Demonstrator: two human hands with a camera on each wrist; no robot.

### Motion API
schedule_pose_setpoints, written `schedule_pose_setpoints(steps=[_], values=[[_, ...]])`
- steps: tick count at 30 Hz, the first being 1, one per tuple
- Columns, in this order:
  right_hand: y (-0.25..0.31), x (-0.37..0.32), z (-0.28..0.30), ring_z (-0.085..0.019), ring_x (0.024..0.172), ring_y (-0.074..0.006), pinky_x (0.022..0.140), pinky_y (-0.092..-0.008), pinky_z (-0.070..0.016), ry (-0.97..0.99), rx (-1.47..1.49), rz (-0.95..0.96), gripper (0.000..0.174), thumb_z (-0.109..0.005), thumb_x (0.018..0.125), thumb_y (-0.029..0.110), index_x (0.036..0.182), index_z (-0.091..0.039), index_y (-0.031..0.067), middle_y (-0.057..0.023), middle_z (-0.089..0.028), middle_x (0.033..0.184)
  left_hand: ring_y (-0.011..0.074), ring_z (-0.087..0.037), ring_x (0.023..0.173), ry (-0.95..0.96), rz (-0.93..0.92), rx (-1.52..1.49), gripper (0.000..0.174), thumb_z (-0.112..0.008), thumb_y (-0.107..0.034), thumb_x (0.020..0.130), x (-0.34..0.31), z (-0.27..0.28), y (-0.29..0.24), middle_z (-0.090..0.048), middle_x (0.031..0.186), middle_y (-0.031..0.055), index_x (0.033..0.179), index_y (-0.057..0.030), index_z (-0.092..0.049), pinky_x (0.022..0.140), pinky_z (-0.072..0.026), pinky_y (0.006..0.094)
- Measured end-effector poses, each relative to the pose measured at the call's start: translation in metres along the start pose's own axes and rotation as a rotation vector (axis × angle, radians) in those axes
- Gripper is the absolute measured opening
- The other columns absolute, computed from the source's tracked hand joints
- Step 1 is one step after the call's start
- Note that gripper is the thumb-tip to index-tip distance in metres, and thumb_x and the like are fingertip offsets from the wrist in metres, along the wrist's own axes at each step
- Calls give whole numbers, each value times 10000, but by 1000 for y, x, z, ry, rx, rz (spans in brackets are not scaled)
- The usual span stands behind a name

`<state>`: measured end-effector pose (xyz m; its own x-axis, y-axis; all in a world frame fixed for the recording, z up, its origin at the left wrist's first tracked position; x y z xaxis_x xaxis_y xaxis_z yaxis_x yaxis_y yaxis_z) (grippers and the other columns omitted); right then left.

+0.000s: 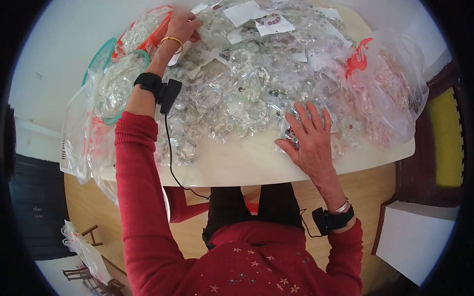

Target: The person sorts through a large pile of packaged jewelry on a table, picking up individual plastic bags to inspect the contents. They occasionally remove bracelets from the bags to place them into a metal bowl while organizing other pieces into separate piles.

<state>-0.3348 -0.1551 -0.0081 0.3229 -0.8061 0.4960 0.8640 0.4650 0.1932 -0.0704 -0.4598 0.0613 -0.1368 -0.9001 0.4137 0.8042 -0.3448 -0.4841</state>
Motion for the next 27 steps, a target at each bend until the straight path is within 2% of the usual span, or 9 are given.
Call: schedule_pose_setpoints(steps=[2,3,6,7,10,15,18,22,27], values=[[0,1,0,-394,1269,-346,1076,-512,-205,-8,0,5,556,-695,764,380,1190,-562,49,-142,-479,1341,346,-641,788,128,162,-74,251,-591,-276,771,-8,-1,5,-660,803,175,837,-43,-658,690,-495,423],[0,0,0,-397,1266,-347,1075,-512,-207,-12,0,4,555,-697,763,378,1188,-563,48,-143,-480,1340,346,-641,788,129,161,-73,251,-591,-276,771,-8,-3,6,-660,803,175,837,-43,-658,690,-495,423],[0,0,1,-401,1261,-350,1073,-513,-211,-14,3,4,553,-700,760,375,1183,-564,46,-145,-483,1336,144,-629,553,-51,-42,333,248,-639,-228,807,-8,5,-14,-643,672,83,899,1,-666,524,-483,281],[0,0,1,-402,1259,-351,1071,-513,-213,-14,6,1,552,-702,758,373,1181,-565,46,-146,-484,1334,144,-629,553,-51,-48,333,248,-639,-228,807,-7,3,-14,-643,672,83,899,1,-666,524,-483,281],[-1,-1,2,-405,1255,-353,1068,-516,-218,-23,11,-10,550,-704,755,372,1175,-567,45,-147,-487,1330,123,-599,603,98,101,-367,232,-607,-220,855,-18,-11,-5,-681,810,82,909,-1,-661,544,-468,279],[-1,-2,2,-408,1249,-356,1060,-524,-227,-35,25,-2,551,-705,753,379,1166,-570,41,-150,-491,1322,127,-601,725,219,193,-767,181,-619,-185,856,-46,-16,-15,-669,892,66,930,-23,-649,623,-479,276],[-1,-3,3,-410,1245,-358,1057,-529,-229,-42,24,-2,553,-702,754,384,1164,-571,38,-153,-492,1319,140,-587,732,361,226,-1298,150,-548,-169,917,-67,-26,-35,-656,992,107,979,-39,-592,624,-470,270],[1,-3,5,-412,1241,-360,1054,-532,-231,-50,17,11,554,-695,759,393,1164,-572,35,-155,-494,1315,140,-590,756,497,220,-1468,140,-480,-162,953,-101,-25,-65,-647,1022,140,994,-55,-561,646,-471,267],[2,-5,4,-411,1241,-355,1055,-529,-233,-65,2,21,555,-688,765,399,1168,-572,36,-153,-494,1312,139,-583,741,528,270,-1459,168,-430,-173,971,-123,-24,-74,-650,1004,163,960,-59,-554,642,-472,270]])
Point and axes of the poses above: each hand's wrist, its own x-axis towards the middle knuckle, its own z-axis out of the back of the hand, y = z × x, the point moved 10 cm from there along x, towards the middle knuckle
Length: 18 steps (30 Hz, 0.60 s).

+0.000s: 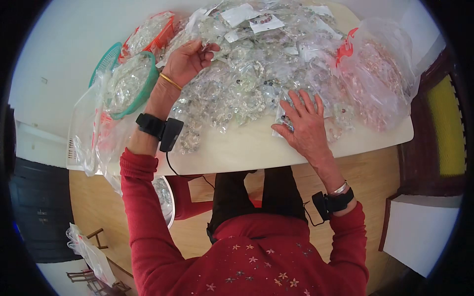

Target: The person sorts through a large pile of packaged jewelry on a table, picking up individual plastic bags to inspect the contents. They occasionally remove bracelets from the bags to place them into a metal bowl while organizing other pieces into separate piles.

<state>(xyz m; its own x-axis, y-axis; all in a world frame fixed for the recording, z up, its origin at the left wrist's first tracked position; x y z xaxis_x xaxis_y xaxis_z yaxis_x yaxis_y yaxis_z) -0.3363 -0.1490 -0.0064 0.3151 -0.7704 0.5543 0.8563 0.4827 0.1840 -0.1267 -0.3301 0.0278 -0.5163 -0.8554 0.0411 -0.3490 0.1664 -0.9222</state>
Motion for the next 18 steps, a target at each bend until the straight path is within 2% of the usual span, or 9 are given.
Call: schedule_pose_setpoints(steps=[4,7,8,11,15,18], values=[[0,-1,1,-411,1240,-349,1053,-525,-237,-12,0,-1,553,-688,763,401,1164,-574,38,-148,-496,1307,136,-569,722,-51,8,-26,174,-436,-192,971,-2,4,4,-652,984,158,950,-63,-551,649,-474,274],[-1,0,3,-411,1237,-346,1052,-524,-241,-19,-10,-8,550,-690,760,401,1159,-575,40,-145,-496,1303,126,-551,680,-186,6,-12,217,-459,-249,963,-1,12,5,-661,921,143,914,-60,-554,612,-465,263],[0,0,3,-412,1236,-345,1051,-523,-242,-17,-9,-5,549,-690,758,401,1157,-576,42,-144,-496,1301,126,-551,680,-166,9,-14,217,-459,-249,963,3,11,7,-661,921,143,914,-60,-554,612,-465,263],[0,-1,5,-413,1231,-342,1050,-523,-245,-13,-13,-11,542,-691,757,399,1151,-577,46,-141,-495,1297,120,-535,609,-594,73,101,284,-495,-326,943,-6,54,14,-667,849,122,875,-58,-558,549,-448,254],[-1,-1,4,-411,1233,-342,1052,-525,-244,-12,2,-19,533,-692,756,390,1153,-577,53,-137,-490,1300,114,-510,528,-465,165,207,347,-530,-393,916,26,20,29,-657,752,97,849,-54,-558,474,-419,256],[-4,-1,3,-402,1248,-346,1058,-528,-238,3,17,-13,536,-696,755,380,1168,-575,60,-135,-483,1313,112,-495,509,-391,236,238,389,-556,-427,898,57,-32,50,-652,759,110,862,-40,-573,458,-411,243]])
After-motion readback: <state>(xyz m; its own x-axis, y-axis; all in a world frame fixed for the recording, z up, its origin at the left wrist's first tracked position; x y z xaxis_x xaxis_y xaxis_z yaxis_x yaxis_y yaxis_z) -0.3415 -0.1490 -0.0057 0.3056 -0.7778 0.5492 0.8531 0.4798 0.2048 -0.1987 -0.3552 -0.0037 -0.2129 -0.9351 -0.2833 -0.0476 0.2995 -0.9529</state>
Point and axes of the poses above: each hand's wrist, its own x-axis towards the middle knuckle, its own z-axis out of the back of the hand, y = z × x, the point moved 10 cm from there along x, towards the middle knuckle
